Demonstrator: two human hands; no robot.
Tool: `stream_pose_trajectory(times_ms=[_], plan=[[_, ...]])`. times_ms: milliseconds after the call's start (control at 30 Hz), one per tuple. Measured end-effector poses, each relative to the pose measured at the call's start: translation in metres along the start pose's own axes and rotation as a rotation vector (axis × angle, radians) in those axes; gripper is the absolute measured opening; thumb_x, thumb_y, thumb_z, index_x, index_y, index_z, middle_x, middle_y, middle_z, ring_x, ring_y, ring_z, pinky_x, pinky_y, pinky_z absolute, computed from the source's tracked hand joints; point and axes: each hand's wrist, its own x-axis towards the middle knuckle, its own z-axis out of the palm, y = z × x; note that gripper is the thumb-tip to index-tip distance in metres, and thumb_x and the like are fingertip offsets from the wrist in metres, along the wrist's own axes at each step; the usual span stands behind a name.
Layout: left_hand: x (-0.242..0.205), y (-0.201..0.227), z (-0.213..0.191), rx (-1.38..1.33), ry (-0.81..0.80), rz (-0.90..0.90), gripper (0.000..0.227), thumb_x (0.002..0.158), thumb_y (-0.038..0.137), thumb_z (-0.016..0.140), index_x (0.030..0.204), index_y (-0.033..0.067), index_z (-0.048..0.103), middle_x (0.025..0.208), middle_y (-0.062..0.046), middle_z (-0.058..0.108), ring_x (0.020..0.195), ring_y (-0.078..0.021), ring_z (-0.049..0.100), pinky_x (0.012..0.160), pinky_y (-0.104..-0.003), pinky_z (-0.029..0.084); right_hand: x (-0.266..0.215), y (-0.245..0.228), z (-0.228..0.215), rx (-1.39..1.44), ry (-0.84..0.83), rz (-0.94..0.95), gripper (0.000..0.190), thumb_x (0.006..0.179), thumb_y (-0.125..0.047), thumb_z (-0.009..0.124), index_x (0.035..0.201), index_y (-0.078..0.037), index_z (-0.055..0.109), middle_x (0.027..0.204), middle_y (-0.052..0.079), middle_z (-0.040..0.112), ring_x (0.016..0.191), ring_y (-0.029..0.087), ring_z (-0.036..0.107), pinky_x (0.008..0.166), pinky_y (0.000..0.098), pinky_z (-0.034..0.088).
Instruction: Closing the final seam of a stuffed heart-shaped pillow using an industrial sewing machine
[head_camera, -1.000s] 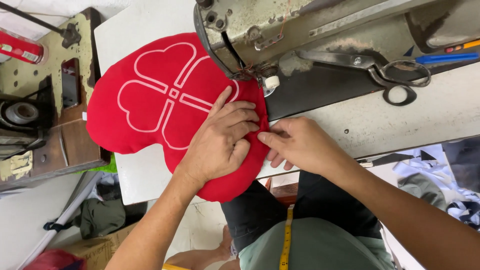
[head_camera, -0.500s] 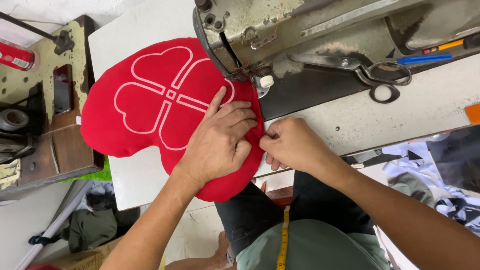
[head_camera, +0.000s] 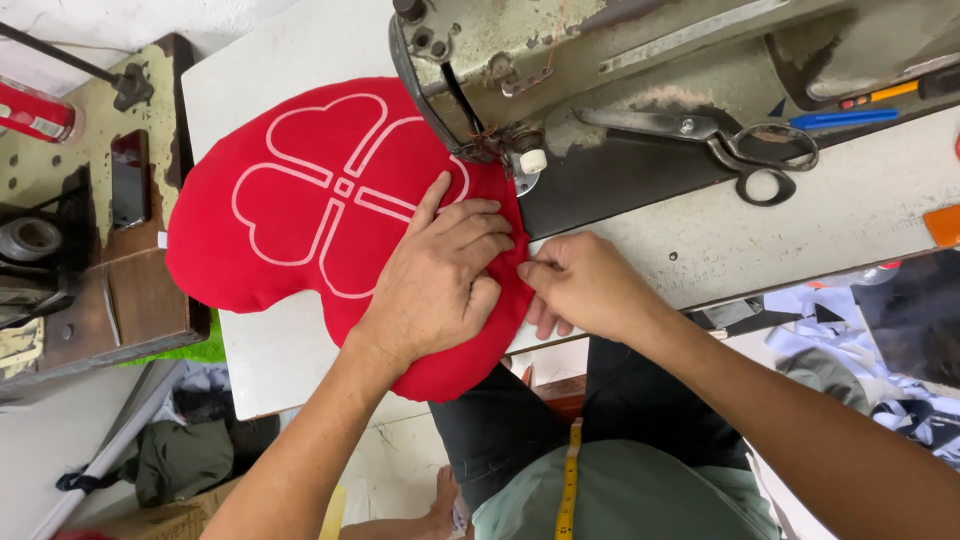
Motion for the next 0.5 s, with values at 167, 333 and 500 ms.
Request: stream_pose_trajectory(times_ms=[167, 333, 500], plan=[[0.002, 0.003, 0.003, 0.077, -0.035, 0.018, 0.039, 0.081, 0.012, 0.050, 0.107, -0.0043, 0.075, 0.106, -0.013, 0.072, 0.119, -0.0338, 0.057, 0.124, -0.064, 0.022, -0.005, 0.004, -0.001, -0.278, 0.065, -0.072, 0.034, 0.096, -0.015, 0.048, 0.066, -0.003, 0.060, 0.058, 0.012, 0.071, 0.045, 0.022, 0.070, 0.043, 0.0278, 0.049], [0.004, 0.007, 0.004, 0.085, -0.024, 0.005, 0.039, 0.080, 0.014, 0.050, 0.103, -0.0028, 0.076, 0.099, -0.009, 0.074, 0.117, -0.0340, 0.057, 0.122, -0.065, 0.024, 0.009, 0.043, -0.008, -0.861, 0.220, -0.249, 0.030, 0.085, -0.028, 0.056, 0.059, -0.011, 0.058, 0.057, 0.006, 0.061, 0.061, 0.028, 0.057, 0.059, 0.0442, 0.047], [0.004, 0.007, 0.004, 0.075, -0.026, -0.013, 0.041, 0.079, 0.015, 0.050, 0.101, -0.0032, 0.079, 0.100, -0.006, 0.078, 0.118, -0.0343, 0.058, 0.122, -0.065, 0.024, -0.049, 0.029, -0.089, -0.384, 0.571, -0.808, 0.021, 0.097, 0.000, 0.064, 0.113, -0.010, 0.073, 0.105, 0.002, 0.070, 0.090, 0.012, 0.065, 0.081, 0.0254, 0.051]])
